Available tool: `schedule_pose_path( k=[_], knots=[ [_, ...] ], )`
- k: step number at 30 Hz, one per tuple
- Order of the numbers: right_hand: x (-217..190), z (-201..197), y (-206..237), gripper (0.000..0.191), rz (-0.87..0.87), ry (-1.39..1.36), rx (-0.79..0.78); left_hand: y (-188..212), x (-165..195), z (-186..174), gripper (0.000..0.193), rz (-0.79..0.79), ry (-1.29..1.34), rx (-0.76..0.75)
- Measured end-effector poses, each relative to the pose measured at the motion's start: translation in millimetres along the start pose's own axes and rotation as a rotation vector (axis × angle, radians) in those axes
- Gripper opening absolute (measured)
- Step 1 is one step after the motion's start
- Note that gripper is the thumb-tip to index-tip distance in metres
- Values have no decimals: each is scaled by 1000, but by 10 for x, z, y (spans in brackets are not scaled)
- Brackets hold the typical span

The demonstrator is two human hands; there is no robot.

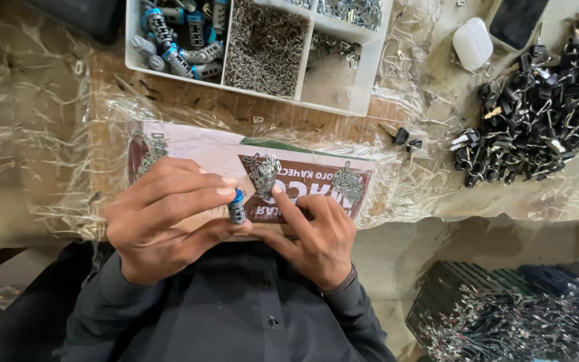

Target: The person sits at a workbench and assembles small metal components by hand, picking parts from a compartmented plastic box and fitting pieces together over a printed sheet, placing finished assemblies on the sheet. The person repeats this assembly cycle throughout the clip.

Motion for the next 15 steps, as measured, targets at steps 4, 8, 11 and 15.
schedule_pose_path(
  k=[4,8,11,15],
  knots=[
    [71,-17,129,54,-33,-17,28,13,-14,42,42,-3,20,-26],
    [103,-36,323,48,-144,-16,85,30,-52,58,42,-24,19,-50],
    [78,-20,448,45,-238,-11,116,37,-68,115,40,-22,23,-57],
    [65,-19,510,42,-291,-38,157,20,-31,265,41,-20,71,-98]
  ],
)
Point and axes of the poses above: each hand's wrist, its own y-axis away from the middle knuckle, its own z-axis out of the palm, x = y × z, the point moved 10 cm from there along -y, towards the middle knuckle, and after that the axes turned 3 degrees about y, right-handed, at the moved point
